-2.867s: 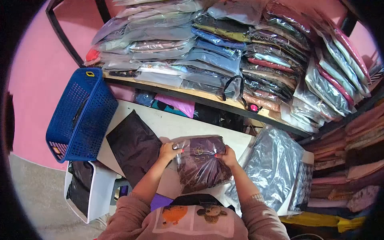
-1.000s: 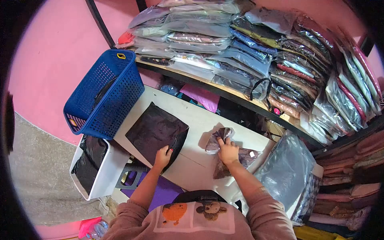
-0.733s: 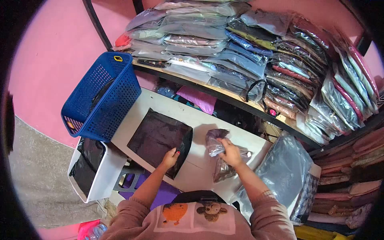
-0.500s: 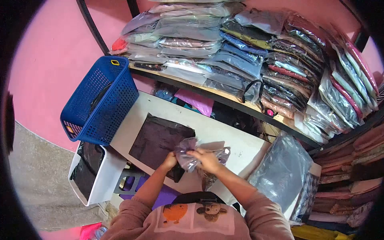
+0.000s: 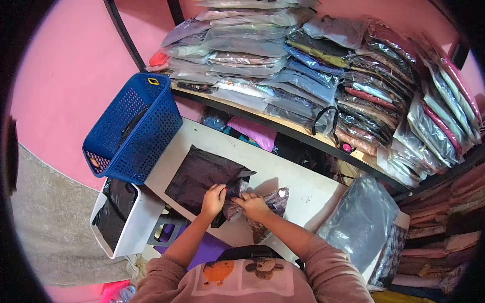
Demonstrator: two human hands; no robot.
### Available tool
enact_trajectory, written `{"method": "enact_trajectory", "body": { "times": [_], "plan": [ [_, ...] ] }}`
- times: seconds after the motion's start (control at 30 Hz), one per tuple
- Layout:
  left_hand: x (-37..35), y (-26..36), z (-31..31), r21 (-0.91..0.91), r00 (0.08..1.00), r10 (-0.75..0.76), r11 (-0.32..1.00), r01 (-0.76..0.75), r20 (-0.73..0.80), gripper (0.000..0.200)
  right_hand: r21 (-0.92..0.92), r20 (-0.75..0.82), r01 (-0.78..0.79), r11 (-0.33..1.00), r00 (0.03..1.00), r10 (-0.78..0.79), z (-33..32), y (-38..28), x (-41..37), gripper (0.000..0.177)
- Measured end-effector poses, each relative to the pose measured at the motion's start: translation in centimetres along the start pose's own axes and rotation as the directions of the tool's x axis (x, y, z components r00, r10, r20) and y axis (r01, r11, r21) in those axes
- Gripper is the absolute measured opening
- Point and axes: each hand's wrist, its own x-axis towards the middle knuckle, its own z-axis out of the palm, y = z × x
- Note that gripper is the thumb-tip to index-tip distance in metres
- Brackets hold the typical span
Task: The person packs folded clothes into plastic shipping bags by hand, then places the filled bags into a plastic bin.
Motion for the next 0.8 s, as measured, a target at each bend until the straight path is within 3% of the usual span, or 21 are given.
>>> {"method": "enact_trajectory", "body": {
  "times": [0.17, 0.33, 0.4, 0.53, 0.63, 0.8],
  "plan": [
    [0.4, 5.5, -1.8, -0.027, 0.991, 0.098, 0.995, -0.096, 0.092, 0.022, -0.109, 0.033, 0.046, 0.993, 0.999, -0.043, -0.5, -0.3, 1.0, 0.037],
    [-0.4, 7.7, -2.3, -0.020, 0.973, 0.203, 0.979, -0.202, 0.108, 0.023, -0.177, 0.111, -0.139, 0.974, 0.981, 0.160, 2.7, 1.8, 3.7, 0.017],
    [-0.7, 7.9, -2.3, 0.001, 0.967, 0.219, 0.975, -0.221, 0.133, 0.028, -0.173, 0.078, -0.221, 0.960, 0.968, 0.237, 4.1, 2.0, 4.2, 0.018],
    [-0.8, 7.7, -1.8, 0.011, 0.953, 0.262, 0.964, -0.266, 0.150, 0.032, -0.148, -0.085, -0.067, 0.987, 0.995, 0.054, 5.1, 0.2, 4.0, 0.019],
    [-1.6, 7.9, -1.8, -0.027, 0.929, 0.272, 0.961, -0.274, 0.251, 0.031, -0.125, -0.166, -0.012, 0.992, 0.986, -0.009, 5.2, -0.5, 4.3, 0.022],
    [-3.4, 7.4, -2.2, -0.060, 0.908, 0.302, 0.953, -0.297, 0.290, 0.038, -0.076, -0.220, 0.030, 0.997, 0.974, -0.046, 4.4, -0.3, 4.6, 0.029]
  ]
}}
